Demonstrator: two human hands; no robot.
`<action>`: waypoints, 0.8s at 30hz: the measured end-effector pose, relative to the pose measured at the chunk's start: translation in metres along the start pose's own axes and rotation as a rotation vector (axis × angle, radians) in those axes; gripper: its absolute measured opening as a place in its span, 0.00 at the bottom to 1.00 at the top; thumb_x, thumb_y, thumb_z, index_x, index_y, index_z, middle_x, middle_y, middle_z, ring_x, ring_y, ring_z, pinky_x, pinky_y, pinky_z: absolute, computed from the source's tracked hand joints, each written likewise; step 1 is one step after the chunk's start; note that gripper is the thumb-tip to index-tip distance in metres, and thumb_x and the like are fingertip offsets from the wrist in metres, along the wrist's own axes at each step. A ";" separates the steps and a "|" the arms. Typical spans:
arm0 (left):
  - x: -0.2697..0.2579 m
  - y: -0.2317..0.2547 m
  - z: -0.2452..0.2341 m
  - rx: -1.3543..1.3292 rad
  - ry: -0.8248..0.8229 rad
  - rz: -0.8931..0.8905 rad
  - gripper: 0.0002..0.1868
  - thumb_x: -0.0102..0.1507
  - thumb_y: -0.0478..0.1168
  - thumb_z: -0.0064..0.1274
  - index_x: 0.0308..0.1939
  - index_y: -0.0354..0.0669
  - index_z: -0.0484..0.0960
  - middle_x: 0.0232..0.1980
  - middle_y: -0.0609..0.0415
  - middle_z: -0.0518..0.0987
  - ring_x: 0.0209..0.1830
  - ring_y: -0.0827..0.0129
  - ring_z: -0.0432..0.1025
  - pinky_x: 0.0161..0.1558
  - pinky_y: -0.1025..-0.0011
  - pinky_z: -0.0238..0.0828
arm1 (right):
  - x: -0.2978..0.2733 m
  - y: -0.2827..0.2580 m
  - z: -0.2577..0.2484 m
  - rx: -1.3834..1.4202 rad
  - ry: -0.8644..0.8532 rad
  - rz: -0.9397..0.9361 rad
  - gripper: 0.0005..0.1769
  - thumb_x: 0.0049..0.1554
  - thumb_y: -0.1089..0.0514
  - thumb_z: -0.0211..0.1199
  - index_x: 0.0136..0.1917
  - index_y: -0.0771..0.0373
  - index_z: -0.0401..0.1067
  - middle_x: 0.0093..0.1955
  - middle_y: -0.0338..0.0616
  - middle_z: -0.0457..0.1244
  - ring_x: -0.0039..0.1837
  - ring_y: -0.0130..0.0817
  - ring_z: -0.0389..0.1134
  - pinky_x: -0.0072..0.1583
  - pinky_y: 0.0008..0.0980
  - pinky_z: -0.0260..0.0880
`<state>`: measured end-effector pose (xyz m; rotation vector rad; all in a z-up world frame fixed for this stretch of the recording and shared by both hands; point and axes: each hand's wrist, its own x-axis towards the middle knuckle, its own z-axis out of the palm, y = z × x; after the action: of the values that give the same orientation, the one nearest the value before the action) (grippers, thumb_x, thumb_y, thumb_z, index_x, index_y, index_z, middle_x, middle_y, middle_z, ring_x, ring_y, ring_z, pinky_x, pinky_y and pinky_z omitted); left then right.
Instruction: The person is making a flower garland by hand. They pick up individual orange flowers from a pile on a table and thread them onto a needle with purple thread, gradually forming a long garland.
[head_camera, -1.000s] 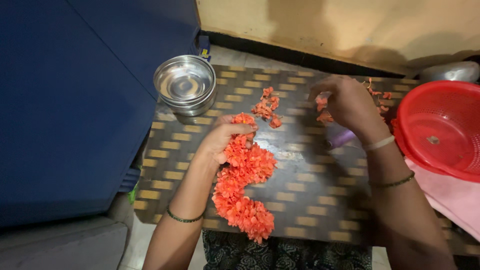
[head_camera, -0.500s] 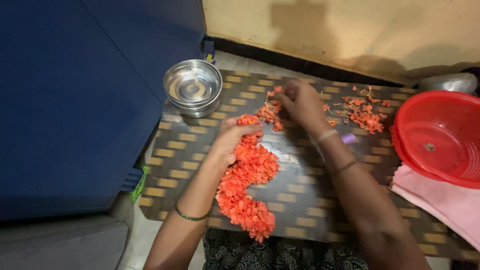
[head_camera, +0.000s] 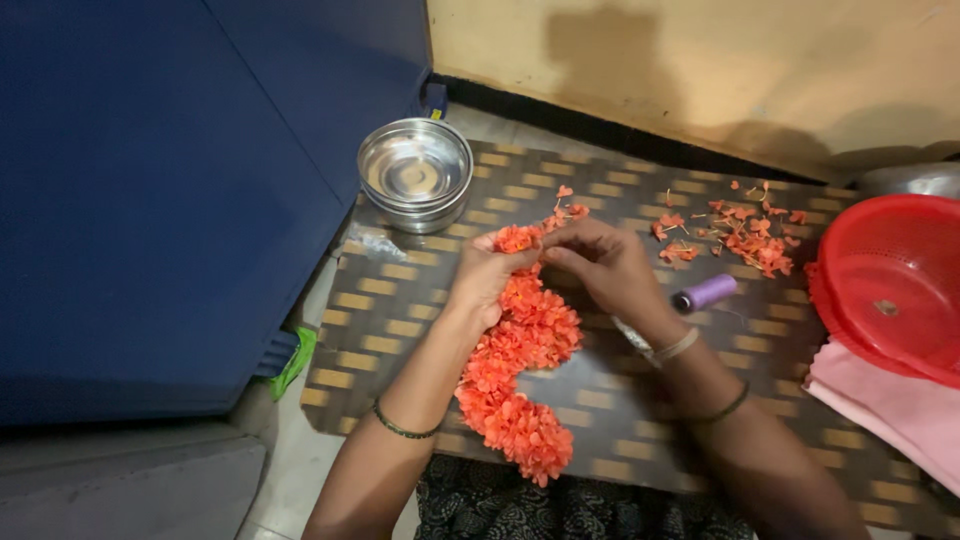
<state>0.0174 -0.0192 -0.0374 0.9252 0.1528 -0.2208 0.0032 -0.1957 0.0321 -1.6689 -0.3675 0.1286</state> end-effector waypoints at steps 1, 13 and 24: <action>0.000 0.000 0.001 0.001 0.014 -0.005 0.09 0.59 0.24 0.61 0.43 0.33 0.85 0.40 0.51 0.85 0.35 0.71 0.78 0.39 0.72 0.76 | 0.002 0.000 -0.008 -0.011 0.003 0.023 0.09 0.59 0.67 0.64 0.53 0.67 0.78 0.51 0.38 0.71 0.54 0.23 0.71 0.58 0.25 0.73; -0.005 0.014 0.001 0.059 -0.068 -0.102 0.06 0.59 0.24 0.58 0.39 0.31 0.82 0.33 0.49 0.81 0.29 0.68 0.75 0.33 0.71 0.73 | 0.074 0.027 -0.054 -0.955 -0.061 -0.403 0.09 0.51 0.67 0.68 0.47 0.60 0.80 0.51 0.53 0.67 0.53 0.53 0.68 0.54 0.45 0.70; -0.002 0.015 0.000 0.057 -0.054 -0.138 0.06 0.60 0.25 0.57 0.41 0.32 0.82 0.35 0.49 0.82 0.30 0.69 0.76 0.34 0.71 0.75 | 0.067 0.009 -0.049 -0.580 -0.118 -0.126 0.18 0.51 0.60 0.69 0.56 0.56 0.78 0.47 0.47 0.68 0.43 0.36 0.70 0.46 0.34 0.71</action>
<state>0.0188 -0.0101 -0.0258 0.9650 0.1613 -0.3791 0.0825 -0.2222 0.0386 -2.2077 -0.6408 0.0250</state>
